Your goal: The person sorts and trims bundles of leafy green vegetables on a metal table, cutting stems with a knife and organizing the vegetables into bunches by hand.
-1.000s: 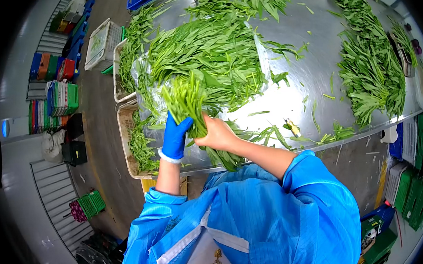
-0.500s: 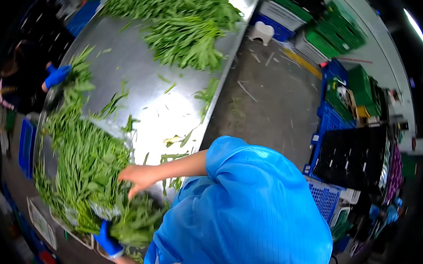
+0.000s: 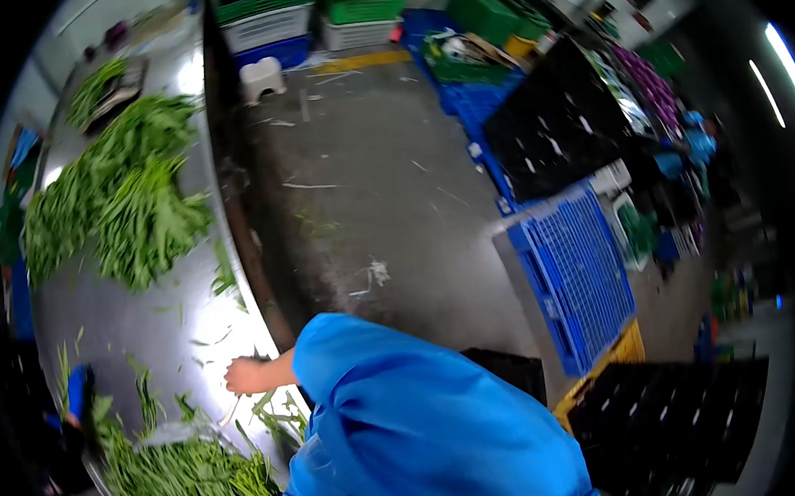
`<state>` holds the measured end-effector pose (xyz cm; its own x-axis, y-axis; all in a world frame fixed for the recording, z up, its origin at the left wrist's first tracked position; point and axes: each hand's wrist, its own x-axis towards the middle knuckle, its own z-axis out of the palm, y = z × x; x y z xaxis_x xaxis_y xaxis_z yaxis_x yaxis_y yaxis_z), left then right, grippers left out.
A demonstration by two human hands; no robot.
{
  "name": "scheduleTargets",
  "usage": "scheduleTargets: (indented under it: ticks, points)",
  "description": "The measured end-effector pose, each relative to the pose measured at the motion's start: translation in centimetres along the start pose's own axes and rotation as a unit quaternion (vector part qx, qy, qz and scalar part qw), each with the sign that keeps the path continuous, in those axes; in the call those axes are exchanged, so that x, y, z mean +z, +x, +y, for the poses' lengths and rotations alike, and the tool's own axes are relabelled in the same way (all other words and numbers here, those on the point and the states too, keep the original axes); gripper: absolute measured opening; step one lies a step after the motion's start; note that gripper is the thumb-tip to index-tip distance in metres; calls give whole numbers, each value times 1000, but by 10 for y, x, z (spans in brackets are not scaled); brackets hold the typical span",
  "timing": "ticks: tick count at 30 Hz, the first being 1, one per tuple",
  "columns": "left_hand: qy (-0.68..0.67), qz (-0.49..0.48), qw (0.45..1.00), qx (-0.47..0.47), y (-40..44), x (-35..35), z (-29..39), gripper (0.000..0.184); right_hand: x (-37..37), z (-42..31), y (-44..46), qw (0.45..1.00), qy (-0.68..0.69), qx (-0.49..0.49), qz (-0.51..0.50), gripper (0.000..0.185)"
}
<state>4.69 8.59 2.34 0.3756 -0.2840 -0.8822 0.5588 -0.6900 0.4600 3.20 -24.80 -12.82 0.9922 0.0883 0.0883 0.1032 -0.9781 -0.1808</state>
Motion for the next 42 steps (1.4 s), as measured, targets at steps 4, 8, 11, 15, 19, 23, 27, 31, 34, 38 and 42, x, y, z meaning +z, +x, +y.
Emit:
scheduleTargets:
  ticks: [4,8,11,15,19,23,27,31,34,38,42]
  points:
    - [0,20,999,37,11,14,26,31,4,-23,-3,998,33,59,16,14]
    - [-3,39,997,69,18,13,43,28,-43,-29,-21,866,388,307,-74,30]
    - [-1,39,996,83,20,17,49,26,-70,-27,-34,793,483,365,-70,35]
    - [-1,37,995,87,21,27,43,24,-96,-32,-51,791,542,284,15,37]
    - [2,32,996,83,22,39,31,22,-125,-50,-66,670,682,294,-12,32]
    - [-4,35,996,83,27,56,27,21,-118,-62,-66,829,512,219,40,26]
    - [-16,42,995,87,30,64,28,19,-134,-58,-72,886,441,26,138,15]
    - [-25,51,995,84,34,71,33,18,-140,-59,-59,880,459,-42,112,25]
    - [-36,63,994,77,38,73,37,18,-136,-57,-53,907,411,-34,83,35]
    - [-43,84,993,66,38,72,43,17,-146,-55,-50,883,433,-105,146,33]
    - [-61,100,991,62,39,74,46,18,-127,-49,-42,909,404,-72,76,28]
